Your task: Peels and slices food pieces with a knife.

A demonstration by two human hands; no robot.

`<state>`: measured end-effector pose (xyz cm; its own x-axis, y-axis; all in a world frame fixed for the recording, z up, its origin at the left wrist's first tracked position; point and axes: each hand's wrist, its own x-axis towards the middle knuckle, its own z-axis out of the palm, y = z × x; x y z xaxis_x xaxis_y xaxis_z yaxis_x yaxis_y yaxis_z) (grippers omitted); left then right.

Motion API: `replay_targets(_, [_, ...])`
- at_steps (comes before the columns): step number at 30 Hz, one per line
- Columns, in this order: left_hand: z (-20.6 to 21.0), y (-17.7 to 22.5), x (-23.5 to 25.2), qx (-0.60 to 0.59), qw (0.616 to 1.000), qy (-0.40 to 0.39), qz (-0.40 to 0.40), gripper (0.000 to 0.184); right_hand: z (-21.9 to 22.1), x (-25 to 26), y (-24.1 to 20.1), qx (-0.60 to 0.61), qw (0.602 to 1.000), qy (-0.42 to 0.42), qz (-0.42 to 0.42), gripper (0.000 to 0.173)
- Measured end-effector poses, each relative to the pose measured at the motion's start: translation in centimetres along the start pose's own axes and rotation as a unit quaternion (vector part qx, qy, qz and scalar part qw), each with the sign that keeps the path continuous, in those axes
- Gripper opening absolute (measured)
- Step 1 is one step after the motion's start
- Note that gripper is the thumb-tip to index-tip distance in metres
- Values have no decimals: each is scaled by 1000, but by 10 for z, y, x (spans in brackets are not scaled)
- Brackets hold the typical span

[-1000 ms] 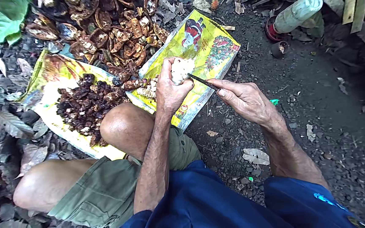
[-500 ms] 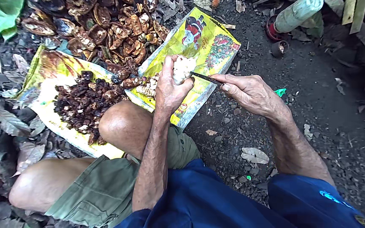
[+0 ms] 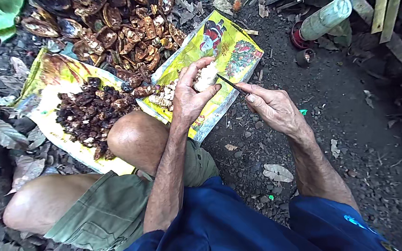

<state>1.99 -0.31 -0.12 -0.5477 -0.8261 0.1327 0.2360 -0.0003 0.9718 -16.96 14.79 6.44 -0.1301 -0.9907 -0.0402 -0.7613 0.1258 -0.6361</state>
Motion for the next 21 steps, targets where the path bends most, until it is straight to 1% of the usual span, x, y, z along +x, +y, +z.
replay_targets(3, [0,0,1,53,998,18,-26,81,5,2,-7,5,1000,-5,-7,41])
replay_targets(5, [0,2,0,93,994,30,-50,86,7,2,-8,0,1000,-9,-13,41])
replay_targets(7, [-1,2,0,129,990,37,-50,82,8,3,-10,-10,1000,-18,-23,41])
replay_targets(11, [3,1,-1,208,976,55,-14,73,13,6,-13,-26,999,-22,-20,42])
replay_targets(13, [4,1,-1,228,971,69,-4,69,13,7,-15,-27,999,-26,-16,42])
replay_targets(16, [4,2,-1,255,963,88,-11,68,14,7,-17,-8,999,-36,-5,41])
replay_targets(21, [8,2,-2,345,931,117,-14,63,17,7,-20,0,998,-57,14,42])
